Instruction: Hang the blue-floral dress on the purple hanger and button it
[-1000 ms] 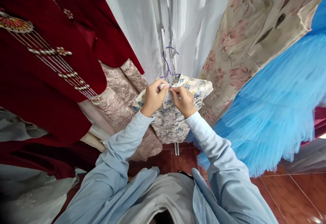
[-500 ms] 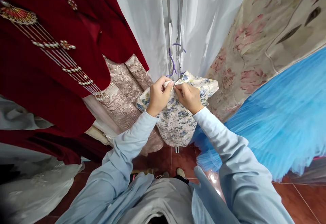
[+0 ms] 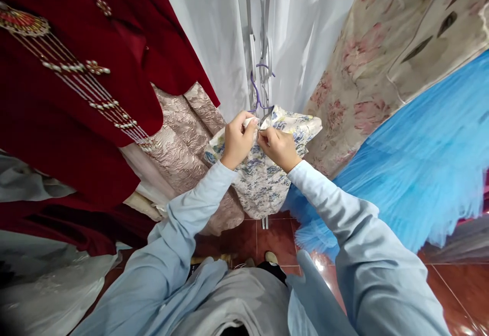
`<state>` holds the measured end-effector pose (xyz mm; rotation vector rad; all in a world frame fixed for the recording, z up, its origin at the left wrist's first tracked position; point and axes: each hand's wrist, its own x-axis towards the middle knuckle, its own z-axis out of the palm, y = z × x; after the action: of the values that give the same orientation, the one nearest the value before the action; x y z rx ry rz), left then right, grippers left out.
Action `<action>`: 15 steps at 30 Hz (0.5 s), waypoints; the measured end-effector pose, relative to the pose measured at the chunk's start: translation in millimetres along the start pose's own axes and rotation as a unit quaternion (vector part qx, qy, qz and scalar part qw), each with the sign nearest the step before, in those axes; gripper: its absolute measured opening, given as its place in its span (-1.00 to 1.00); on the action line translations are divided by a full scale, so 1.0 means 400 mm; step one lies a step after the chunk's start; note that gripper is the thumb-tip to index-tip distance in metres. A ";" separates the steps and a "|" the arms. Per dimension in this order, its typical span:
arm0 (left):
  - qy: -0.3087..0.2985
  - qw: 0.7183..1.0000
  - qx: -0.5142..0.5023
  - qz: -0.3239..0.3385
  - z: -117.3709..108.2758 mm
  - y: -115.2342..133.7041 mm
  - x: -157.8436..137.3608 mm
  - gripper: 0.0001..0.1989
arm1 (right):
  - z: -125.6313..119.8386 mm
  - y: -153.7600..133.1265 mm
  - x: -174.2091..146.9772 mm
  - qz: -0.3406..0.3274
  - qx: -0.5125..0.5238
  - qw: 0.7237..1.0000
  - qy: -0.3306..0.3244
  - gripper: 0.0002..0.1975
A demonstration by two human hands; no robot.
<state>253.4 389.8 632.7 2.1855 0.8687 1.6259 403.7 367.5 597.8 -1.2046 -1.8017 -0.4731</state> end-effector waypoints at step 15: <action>0.117 0.961 -0.226 -0.109 -0.285 -0.204 0.062 -0.66 | 0.077 -0.032 -0.303 0.009 0.037 0.973 -0.228 -0.84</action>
<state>127.0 454.3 643.7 1.5601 0.6804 1.7819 394.1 318.6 482.3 -1.3540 -2.1694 -0.1177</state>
